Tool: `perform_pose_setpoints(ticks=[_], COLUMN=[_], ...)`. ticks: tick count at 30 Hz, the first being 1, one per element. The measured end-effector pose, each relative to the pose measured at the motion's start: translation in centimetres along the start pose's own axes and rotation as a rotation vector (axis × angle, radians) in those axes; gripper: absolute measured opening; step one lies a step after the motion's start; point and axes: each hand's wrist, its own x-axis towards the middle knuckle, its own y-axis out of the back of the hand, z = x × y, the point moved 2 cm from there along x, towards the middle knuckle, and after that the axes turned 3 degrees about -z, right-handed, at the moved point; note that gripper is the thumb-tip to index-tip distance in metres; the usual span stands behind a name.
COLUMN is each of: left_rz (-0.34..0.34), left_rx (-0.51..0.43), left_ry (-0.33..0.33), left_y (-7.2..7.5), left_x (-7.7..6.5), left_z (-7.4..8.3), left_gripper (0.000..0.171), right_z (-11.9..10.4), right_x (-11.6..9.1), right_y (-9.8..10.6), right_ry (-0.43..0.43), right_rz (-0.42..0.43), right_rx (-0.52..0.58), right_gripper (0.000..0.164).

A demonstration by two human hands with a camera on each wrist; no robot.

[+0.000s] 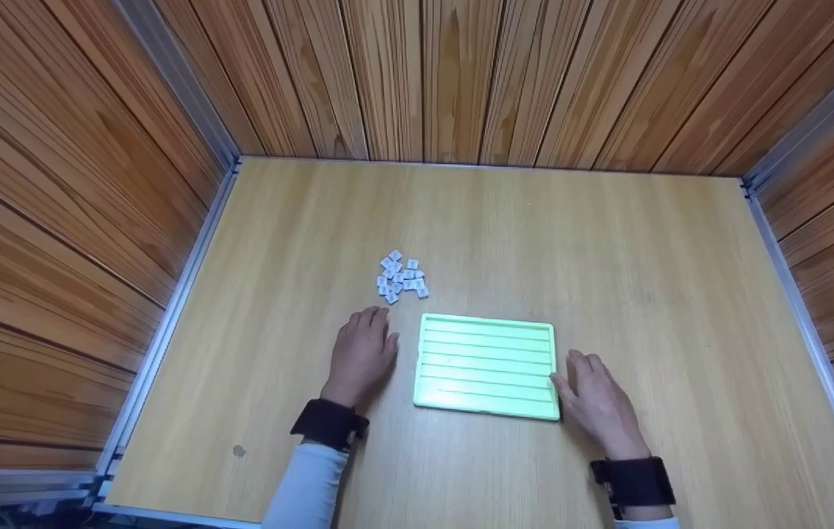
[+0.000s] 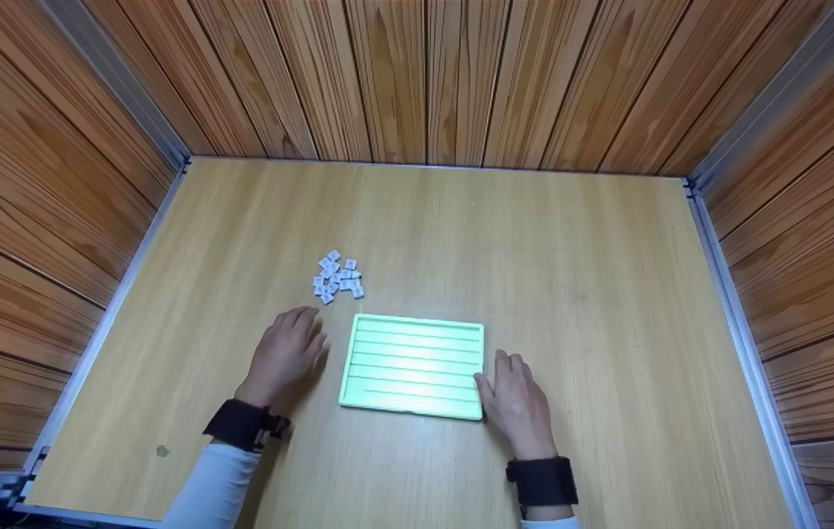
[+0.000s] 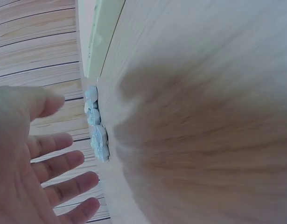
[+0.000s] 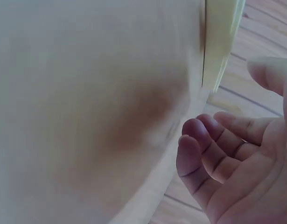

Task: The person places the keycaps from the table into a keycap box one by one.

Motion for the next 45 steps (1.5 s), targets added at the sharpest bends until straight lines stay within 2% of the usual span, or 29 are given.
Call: perform_pose_setpoints(ticks=[5, 13, 19, 27, 34, 40, 45], left_rz=[0.047, 0.017, -0.029, -0.004, 0.0, 0.022, 0.02], left_rx=[-0.013, -0.049, -0.013, -0.005, 0.052, -0.036, -0.113], left_ry=[-0.016, -0.04, -0.033, -0.026, 0.0, 0.024, 0.026], left_y=[0.5, 0.7, -0.1, -0.6, -0.8, -0.9, -0.8], left_x=[1.9, 5.1, 6.4, 7.4, 7.9, 7.8, 7.2], left_z=[-0.2, -1.0, -1.9, -2.4, -2.6, -2.8, -2.5], left_gripper=[0.04, 0.032, 0.031, 0.023, 0.022, 0.021, 0.029], right_z=[-1.3, -1.9, -1.9, -2.1, -2.0, -1.9, -1.9], right_x=[0.2, 0.5, 0.5, 0.6, 0.6, 0.7, 0.7], right_y=[-0.9, -1.2, -1.3, -1.5, -1.6, -1.6, -1.6], right_ry=[-0.003, -0.062, -0.07, -0.082, -0.071, -0.058, -0.056], right_rz=[-0.028, -0.088, -0.099, -0.098, -0.094, -0.074, -0.077], right_rx=[0.008, 0.028, 0.024, 0.03, 0.048, 0.032, 0.025], right_gripper=[0.054, 0.055, 0.056, 0.053, 0.049, 0.039, 0.041])
